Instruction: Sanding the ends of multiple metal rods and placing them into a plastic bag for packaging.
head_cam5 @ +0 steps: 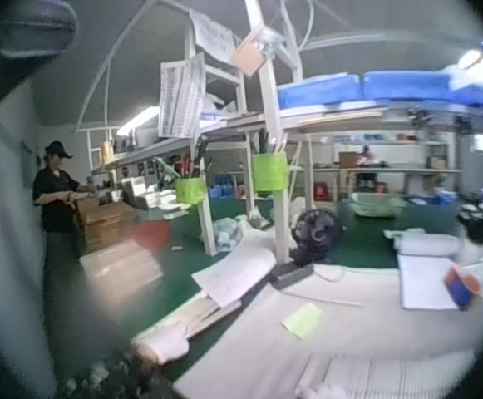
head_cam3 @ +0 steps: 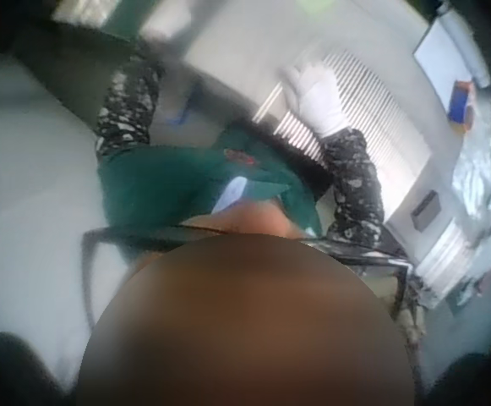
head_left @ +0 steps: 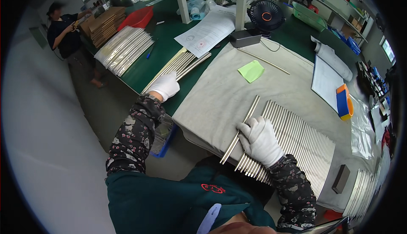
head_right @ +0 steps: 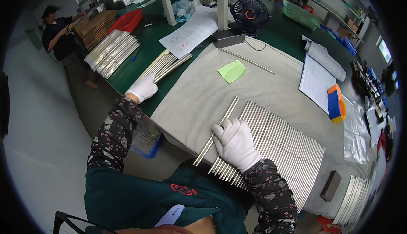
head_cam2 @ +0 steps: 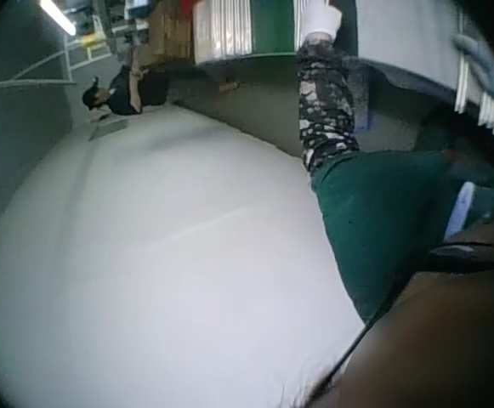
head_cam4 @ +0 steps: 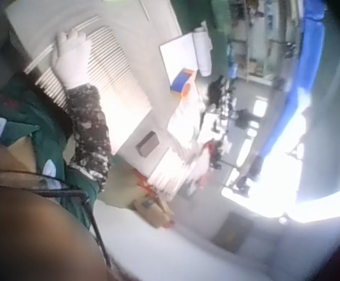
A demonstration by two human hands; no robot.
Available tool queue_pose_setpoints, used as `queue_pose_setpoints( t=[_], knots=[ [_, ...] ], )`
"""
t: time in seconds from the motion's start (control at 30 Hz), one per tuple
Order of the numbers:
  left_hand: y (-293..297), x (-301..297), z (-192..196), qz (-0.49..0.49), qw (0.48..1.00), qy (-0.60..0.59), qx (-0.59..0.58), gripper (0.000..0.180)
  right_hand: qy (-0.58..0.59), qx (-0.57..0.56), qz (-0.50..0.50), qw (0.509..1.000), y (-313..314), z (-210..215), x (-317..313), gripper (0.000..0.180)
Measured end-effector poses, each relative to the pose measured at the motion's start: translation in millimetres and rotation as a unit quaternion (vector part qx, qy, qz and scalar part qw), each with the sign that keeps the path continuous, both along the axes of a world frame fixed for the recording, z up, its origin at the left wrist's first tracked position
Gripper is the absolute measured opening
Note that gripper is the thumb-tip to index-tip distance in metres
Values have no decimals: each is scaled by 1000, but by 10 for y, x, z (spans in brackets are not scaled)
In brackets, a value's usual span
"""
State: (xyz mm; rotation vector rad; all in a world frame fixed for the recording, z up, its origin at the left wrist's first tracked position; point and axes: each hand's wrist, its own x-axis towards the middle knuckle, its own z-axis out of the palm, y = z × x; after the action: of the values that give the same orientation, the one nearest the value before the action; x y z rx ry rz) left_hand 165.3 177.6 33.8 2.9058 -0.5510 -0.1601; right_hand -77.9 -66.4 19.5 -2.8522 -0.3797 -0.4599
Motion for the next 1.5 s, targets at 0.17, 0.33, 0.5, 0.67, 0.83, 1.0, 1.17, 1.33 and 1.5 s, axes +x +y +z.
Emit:
queue_pose_setpoints(
  t=[0.17, 0.33, 0.5, 0.67, 0.83, 1.0, 1.17, 1.33, 1.5],
  knots=[
    [265, -288, 308, 51, 970, 98, -217, 29, -75, -12, 23, 997, -45, -2, 62, 16],
    [75, -940, 483, 9, 854, 341, -393, 22, -21, -15, 6, 1000, -65, -22, 55, 22],
    [-304, -1410, 162, -18, 765, 529, -366, 42, -37, 15, 1, 999, -24, -12, 35, 32],
    [-497, -1648, 179, -99, 808, 511, -275, 59, -37, 61, 23, 997, 62, 93, 58, 56],
    [-604, -1513, 319, -352, 933, 59, -41, 49, 55, -14, 57, 997, -25, -36, 102, 65],
    [-626, -1222, 27, -538, 832, -129, -47, 81, 57, -67, 101, 991, -276, -9, 39, 68],
    [-702, -1344, -105, -594, 803, -26, -46, 87, 105, -34, 56, 992, -429, 27, -385, 67],
    [-879, -1391, -37, -650, 758, 8, -61, 84, 133, -12, 28, 991, -388, 109, -665, 67],
    [-841, -1216, 1, -649, 758, 45, -47, 82, 140, 17, 36, 989, -432, 142, -608, 66]
  ],
)
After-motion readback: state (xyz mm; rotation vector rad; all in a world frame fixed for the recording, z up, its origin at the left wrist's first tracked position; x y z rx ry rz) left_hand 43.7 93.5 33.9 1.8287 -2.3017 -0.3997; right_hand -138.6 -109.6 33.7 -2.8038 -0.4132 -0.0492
